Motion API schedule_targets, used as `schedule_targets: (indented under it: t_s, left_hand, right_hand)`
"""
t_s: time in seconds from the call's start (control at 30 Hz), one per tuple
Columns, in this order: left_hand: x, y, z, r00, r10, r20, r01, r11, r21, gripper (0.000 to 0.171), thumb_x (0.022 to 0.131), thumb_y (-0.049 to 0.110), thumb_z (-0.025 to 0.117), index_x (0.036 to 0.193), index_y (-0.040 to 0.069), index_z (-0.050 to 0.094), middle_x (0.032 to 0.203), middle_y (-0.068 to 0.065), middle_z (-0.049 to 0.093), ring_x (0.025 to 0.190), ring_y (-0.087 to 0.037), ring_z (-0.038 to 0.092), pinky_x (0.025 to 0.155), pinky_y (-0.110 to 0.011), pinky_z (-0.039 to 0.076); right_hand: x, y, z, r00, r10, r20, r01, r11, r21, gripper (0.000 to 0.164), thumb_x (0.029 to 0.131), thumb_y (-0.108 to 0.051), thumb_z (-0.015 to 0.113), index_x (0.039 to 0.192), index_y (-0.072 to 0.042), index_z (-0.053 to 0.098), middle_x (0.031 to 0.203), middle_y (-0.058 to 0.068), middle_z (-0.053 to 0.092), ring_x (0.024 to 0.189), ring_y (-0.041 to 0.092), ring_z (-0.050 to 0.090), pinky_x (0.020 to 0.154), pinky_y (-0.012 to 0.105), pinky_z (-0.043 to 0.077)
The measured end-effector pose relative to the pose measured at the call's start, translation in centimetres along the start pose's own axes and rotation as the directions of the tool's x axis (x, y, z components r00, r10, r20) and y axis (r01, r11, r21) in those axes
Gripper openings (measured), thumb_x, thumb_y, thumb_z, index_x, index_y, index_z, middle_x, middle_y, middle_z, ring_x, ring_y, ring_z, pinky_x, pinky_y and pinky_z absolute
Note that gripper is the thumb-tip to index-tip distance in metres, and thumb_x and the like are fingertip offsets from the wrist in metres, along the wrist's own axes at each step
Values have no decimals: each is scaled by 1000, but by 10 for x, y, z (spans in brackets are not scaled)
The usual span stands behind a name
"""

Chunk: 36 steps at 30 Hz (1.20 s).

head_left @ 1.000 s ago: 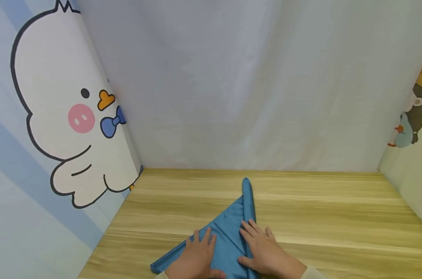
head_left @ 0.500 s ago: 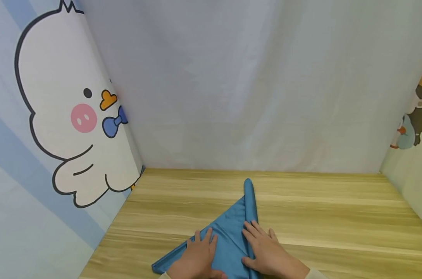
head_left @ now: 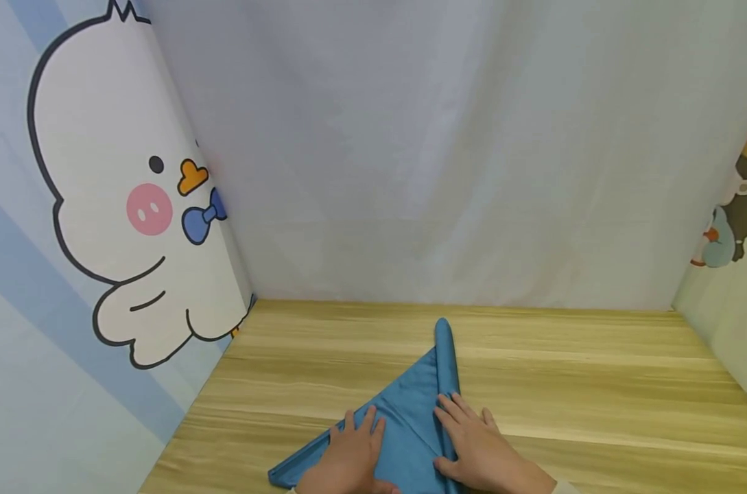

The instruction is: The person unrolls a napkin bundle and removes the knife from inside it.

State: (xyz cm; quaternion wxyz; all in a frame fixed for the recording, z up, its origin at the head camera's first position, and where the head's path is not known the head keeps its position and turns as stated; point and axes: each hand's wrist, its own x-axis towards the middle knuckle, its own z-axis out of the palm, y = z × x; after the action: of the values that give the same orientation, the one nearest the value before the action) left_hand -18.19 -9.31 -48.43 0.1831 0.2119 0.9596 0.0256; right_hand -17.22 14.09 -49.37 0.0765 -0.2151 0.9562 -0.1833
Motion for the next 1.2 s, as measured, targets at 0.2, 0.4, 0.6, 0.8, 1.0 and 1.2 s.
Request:
schedule_targets:
  t_s: [0.2, 0.4, 0.6, 0.8, 1.0, 1.2]
  left_hand:
    - [-1, -1, 0, 1000, -7, -7, 7, 1000, -7, 105, 68, 74, 67, 146, 9, 42, 152, -16, 33, 133, -52, 30, 91, -70, 36]
    - [-1, -2, 1, 1000, -30, -4, 30, 999, -23, 105, 67, 74, 68, 146, 10, 43, 152, -14, 34, 135, -50, 29, 92, -71, 35]
    - [-2, -3, 1, 999, -38, 7, 38, 999, -10, 103, 67, 74, 68, 146, 13, 43, 152, -13, 34, 135, -48, 30, 92, -71, 34]
    - [-2, -3, 0, 999, -32, 10, 32, 999, -11, 103, 67, 74, 68, 146, 13, 43, 152, -13, 33, 135, -49, 30, 90, -72, 34]
    - [-3, -4, 1, 999, -37, 6, 37, 999, -14, 103, 67, 74, 68, 146, 13, 43, 152, -13, 33, 135, -49, 30, 90, -72, 34]
    - [-5, -3, 0, 1000, -19, -10, 18, 1000, -18, 103, 67, 73, 68, 146, 12, 43, 152, -14, 34, 134, -49, 31, 89, -72, 35]
  right_hand:
    - [-2, 0, -1, 1000, 0, -13, 0, 1000, 7, 75, 82, -41, 70, 142, -3, 46, 152, 13, 34, 141, 36, 25, 98, 74, 22]
    - [-4, 0, -2, 1000, 14, -13, -14, 1000, 24, 73, 80, -33, 69, 142, -3, 46, 152, 15, 32, 142, 37, 23, 98, 74, 21]
    - [-5, 0, -5, 1000, 27, -2, -27, 998, 61, 72, 78, -27, 67, 142, -3, 46, 153, 15, 31, 142, 37, 23, 99, 74, 21]
    - [-7, 3, -8, 999, 48, 8, -49, 994, 95, 72, 78, -25, 68, 142, -3, 46, 154, 15, 29, 140, 37, 27, 100, 73, 21]
    - [-9, 6, -11, 999, 52, 5, -52, 991, 124, 71, 78, -25, 69, 142, -3, 47, 153, 15, 30, 138, 36, 32, 100, 72, 21]
    - [-11, 8, -15, 997, 74, 27, -78, 983, 164, 72, 77, -24, 68, 143, -3, 45, 154, 14, 29, 137, 34, 35, 101, 71, 21]
